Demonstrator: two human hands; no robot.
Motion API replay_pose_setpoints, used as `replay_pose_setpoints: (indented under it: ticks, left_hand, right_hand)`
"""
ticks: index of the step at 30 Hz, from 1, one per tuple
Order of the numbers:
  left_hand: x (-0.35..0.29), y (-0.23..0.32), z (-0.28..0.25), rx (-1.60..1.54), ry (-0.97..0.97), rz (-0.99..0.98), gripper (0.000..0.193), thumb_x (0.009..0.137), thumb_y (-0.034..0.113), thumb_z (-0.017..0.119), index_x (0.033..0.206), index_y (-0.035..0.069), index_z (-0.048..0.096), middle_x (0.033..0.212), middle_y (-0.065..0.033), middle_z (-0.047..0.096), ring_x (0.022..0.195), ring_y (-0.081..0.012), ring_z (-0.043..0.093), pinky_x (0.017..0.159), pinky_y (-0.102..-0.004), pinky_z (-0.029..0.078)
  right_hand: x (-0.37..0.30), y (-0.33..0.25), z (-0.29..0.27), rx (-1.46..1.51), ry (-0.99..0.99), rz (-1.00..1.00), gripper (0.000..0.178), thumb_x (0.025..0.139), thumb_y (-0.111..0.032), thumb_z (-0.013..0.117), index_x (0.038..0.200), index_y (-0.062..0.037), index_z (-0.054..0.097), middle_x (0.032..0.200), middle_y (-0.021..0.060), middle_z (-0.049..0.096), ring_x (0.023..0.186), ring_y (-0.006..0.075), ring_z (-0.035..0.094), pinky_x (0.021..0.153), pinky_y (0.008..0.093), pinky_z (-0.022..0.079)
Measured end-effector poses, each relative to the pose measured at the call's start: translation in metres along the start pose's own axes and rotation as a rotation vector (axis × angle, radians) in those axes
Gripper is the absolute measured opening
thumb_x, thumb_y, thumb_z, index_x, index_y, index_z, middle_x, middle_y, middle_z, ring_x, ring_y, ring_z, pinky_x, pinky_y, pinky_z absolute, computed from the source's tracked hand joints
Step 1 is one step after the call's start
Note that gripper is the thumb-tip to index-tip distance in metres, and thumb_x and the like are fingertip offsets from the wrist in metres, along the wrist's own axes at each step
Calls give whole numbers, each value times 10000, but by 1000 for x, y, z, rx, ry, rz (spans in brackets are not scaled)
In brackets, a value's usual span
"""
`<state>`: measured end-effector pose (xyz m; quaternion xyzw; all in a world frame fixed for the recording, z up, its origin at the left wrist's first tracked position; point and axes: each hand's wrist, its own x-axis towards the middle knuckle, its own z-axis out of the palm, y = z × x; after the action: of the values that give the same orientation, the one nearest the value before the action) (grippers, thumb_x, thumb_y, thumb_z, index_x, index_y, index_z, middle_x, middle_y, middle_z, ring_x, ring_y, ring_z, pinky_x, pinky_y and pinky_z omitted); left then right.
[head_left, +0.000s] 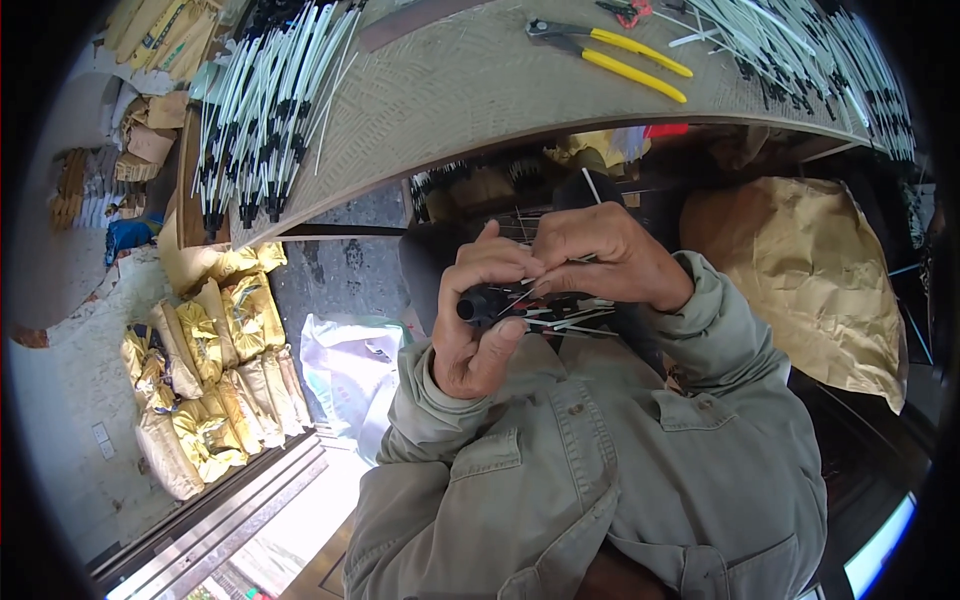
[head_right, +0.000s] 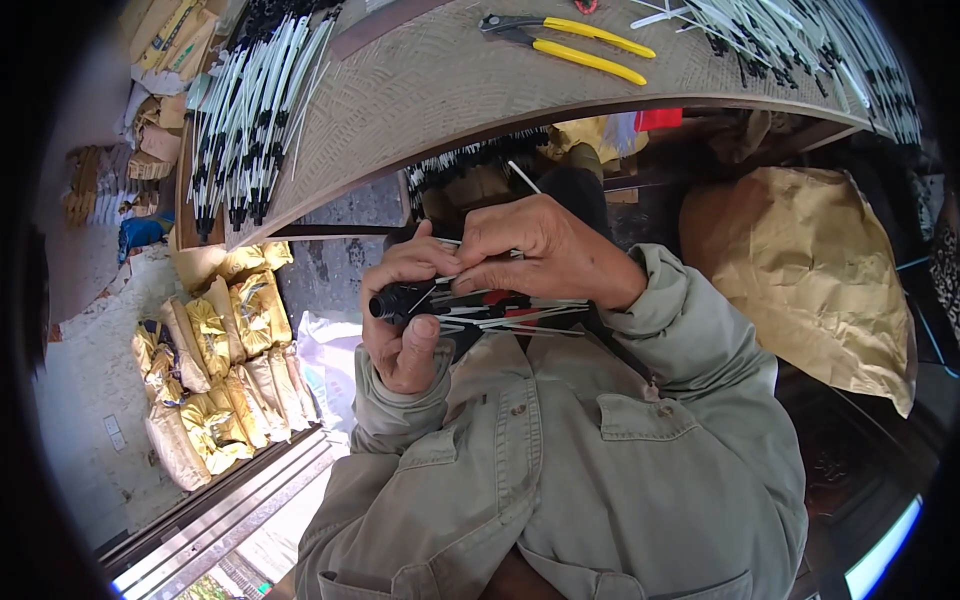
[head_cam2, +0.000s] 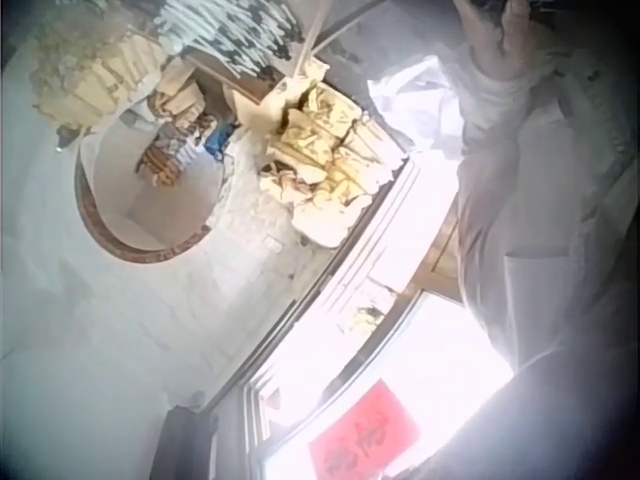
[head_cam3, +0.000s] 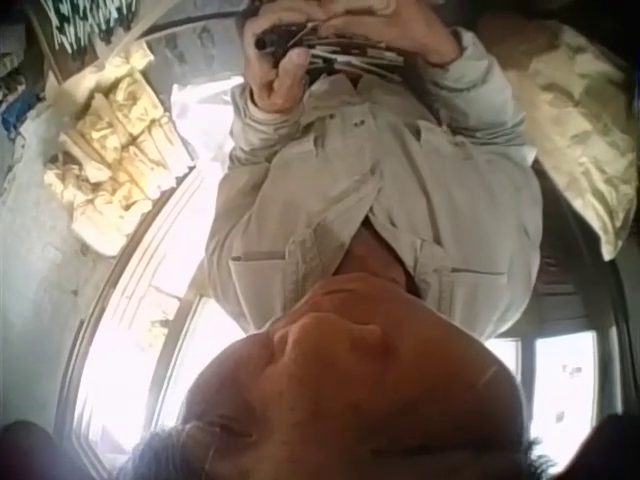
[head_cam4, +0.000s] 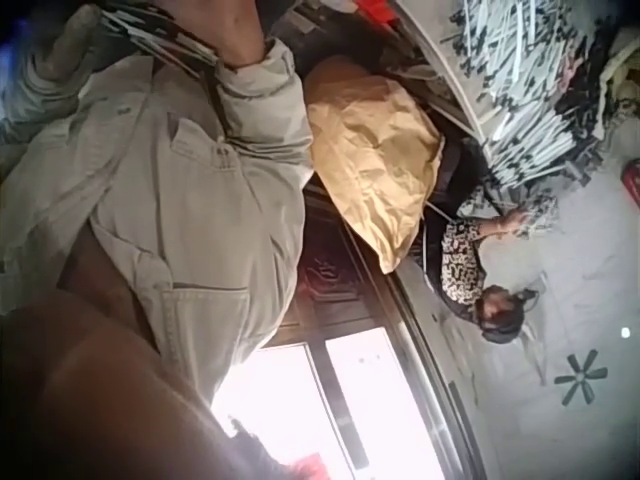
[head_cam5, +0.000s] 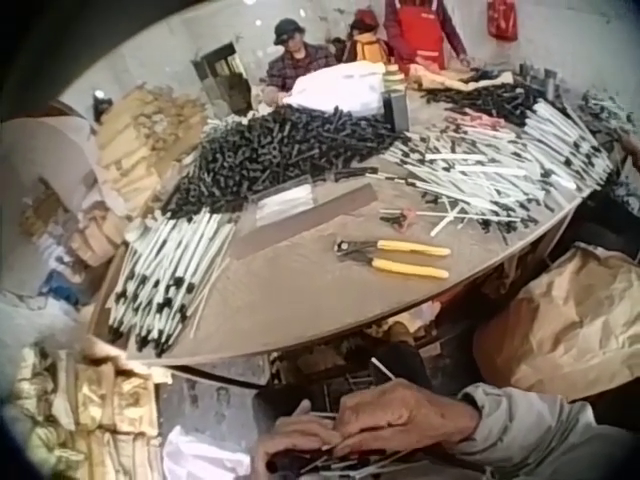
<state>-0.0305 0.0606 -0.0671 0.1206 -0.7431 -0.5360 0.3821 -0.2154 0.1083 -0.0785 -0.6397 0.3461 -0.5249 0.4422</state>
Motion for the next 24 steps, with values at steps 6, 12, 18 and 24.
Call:
replay_pose_setpoints:
  ticks: [6, 12, 18, 24]
  left_hand:
    - [-3, -3, 1, -38, 13, 33, 307, 857, 233, 554, 1050, 28, 432, 961, -115, 562, 969, -236, 505, 1041, -497, 176]
    - [-3, -2, 2, -35, 32, 28, 260, 859, 226, 552, 996, 39, 433, 909, -101, 562, 897, -213, 512, 1024, -487, 216]
    - [-2, -5, 8, -106, 66, 28, 276, 851, 261, 567, 964, 48, 432, 840, -96, 571, 908, -229, 521, 1041, -492, 201]
    - [-8, -9, 7, -85, 123, -10, 334, 830, 301, 595, 967, 53, 419, 872, -120, 550, 921, -255, 517, 1052, -502, 189]
  right_hand:
    - [-5, -3, 12, -247, 115, -150, 136, 705, -25, 704, 818, -17, 628, 701, 83, 574, 614, 214, 564, 526, 303, 423]
    - [-9, -5, 25, -484, 211, -246, 172, 661, -7, 713, 807, -9, 621, 675, 77, 560, 590, 209, 552, 494, 290, 415]
    - [-11, -4, 22, -330, 283, -168, 143, 654, -15, 711, 742, -18, 599, 642, 79, 532, 565, 217, 516, 490, 320, 386]
    - [-7, 3, 35, -504, 341, -309, 146, 651, -47, 713, 729, -46, 590, 633, 49, 498, 538, 196, 503, 452, 307, 397]
